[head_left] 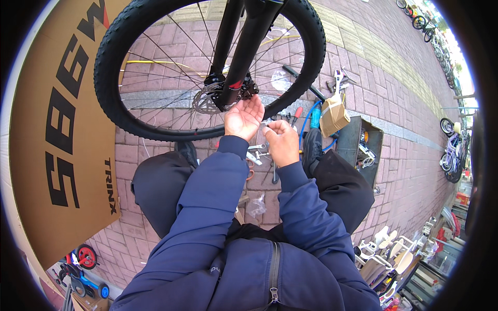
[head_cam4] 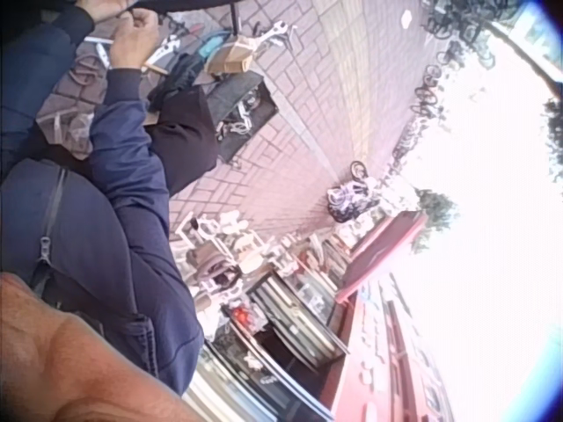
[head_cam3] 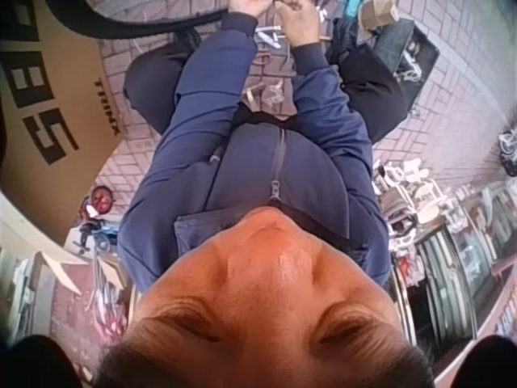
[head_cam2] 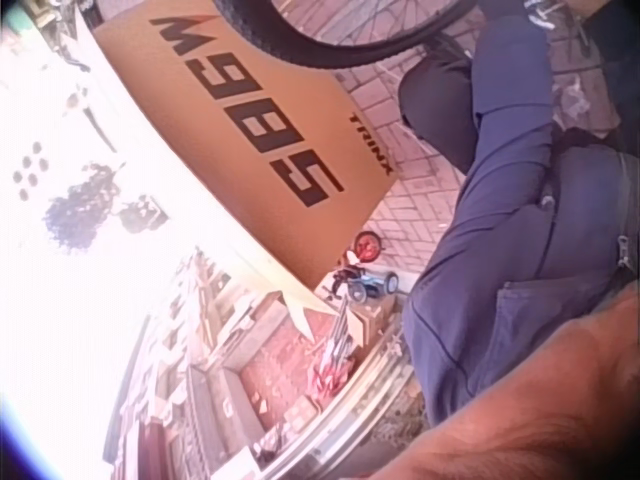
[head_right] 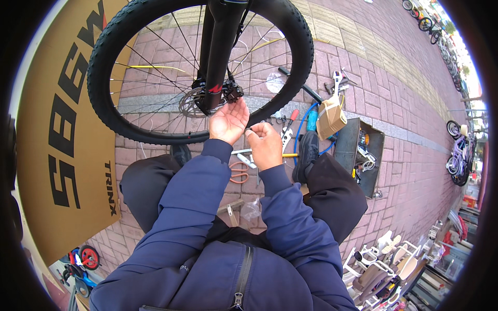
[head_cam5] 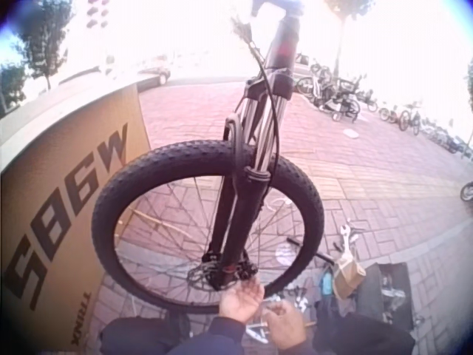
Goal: The person sits on the floor and adjusts the front disc brake caliper on a bicycle using a hex key. They tighten bolts, rotate the wheel to check alignment, and make repeated small adjustments to the brake assembly.
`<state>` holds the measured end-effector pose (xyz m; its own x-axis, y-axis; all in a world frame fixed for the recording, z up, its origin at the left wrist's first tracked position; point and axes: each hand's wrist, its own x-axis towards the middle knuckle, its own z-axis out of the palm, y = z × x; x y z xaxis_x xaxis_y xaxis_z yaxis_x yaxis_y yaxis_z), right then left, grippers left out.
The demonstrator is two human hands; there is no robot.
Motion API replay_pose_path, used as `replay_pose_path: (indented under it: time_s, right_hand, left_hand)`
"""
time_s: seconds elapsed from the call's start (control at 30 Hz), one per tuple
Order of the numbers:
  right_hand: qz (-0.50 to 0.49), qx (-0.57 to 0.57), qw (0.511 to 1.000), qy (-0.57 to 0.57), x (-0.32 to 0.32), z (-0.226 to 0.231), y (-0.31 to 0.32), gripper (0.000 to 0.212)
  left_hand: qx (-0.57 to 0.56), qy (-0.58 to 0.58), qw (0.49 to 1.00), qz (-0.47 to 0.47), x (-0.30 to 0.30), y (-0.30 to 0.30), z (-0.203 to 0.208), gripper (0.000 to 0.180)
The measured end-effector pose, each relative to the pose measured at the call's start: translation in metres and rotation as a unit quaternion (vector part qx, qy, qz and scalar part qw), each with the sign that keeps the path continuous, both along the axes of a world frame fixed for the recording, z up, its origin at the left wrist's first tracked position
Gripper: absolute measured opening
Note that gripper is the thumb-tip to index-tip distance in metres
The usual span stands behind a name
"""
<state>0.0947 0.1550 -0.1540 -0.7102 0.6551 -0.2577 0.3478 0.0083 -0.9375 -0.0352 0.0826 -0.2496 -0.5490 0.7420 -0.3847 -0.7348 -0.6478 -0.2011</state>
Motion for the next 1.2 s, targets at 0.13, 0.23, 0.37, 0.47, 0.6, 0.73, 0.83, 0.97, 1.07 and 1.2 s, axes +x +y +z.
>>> replay_pose_path:
  time_s: [0.13, 0.23, 0.37, 0.47, 0.6, 0.73, 0.83, 0.97, 1.07, 1.2]
  right_hand:
    - [0.005, 0.126, 0.992, -0.016, -0.022, 0.005, 0.008, 0.014]
    - [0.036, 0.248, 0.968, 0.002, -0.051, 0.013, 0.026, 0.019]
    - [0.134, 0.32, 0.936, 0.053, -0.087, 0.021, 0.04, 0.019]
    - [0.21, 0.275, 0.937, -0.044, -0.096, 0.024, 0.047, 0.017]
    - [0.203, 0.3, 0.932, 0.0, -0.098, 0.018, 0.045, 0.017]
    - [0.183, 0.301, 0.936, -0.003, -0.095, 0.015, 0.043, 0.016]
    - [0.111, 0.323, 0.94, -0.013, -0.088, 0.015, 0.031, 0.017]
    - [0.097, 0.232, 0.968, 0.014, -0.08, 0.009, 0.008, 0.019]
    - [0.127, 0.235, 0.963, 0.017, -0.079, 0.004, 0.0, 0.024]
    - [0.121, 0.274, 0.954, -0.028, -0.084, 0.002, 0.0, 0.025]
  left_hand:
    - [-0.052, -0.011, 0.999, 0.01, -0.002, 0.002, 0.012, 0.029]
    - [-0.088, -0.018, 0.996, 0.024, -0.001, 0.007, 0.017, 0.028]
    - [-0.082, -0.024, 0.995, 0.054, 0.0, 0.012, 0.021, 0.025]
    - [-0.106, -0.027, 0.992, 0.058, 0.0, 0.011, 0.024, 0.022]
    - [-0.127, -0.024, 0.99, 0.058, 0.0, 0.008, 0.028, 0.02]
    - [-0.135, -0.047, 0.986, 0.083, 0.002, 0.008, 0.031, 0.02]
    - [-0.146, -0.065, 0.984, 0.083, 0.003, 0.006, 0.027, 0.021]
    - [-0.12, -0.052, 0.99, 0.059, 0.001, 0.001, 0.012, 0.021]
    - [-0.09, 0.007, 0.995, 0.032, -0.001, -0.005, -0.002, 0.023]
    - [-0.064, 0.002, 0.998, 0.009, 0.0, -0.007, -0.013, 0.026]
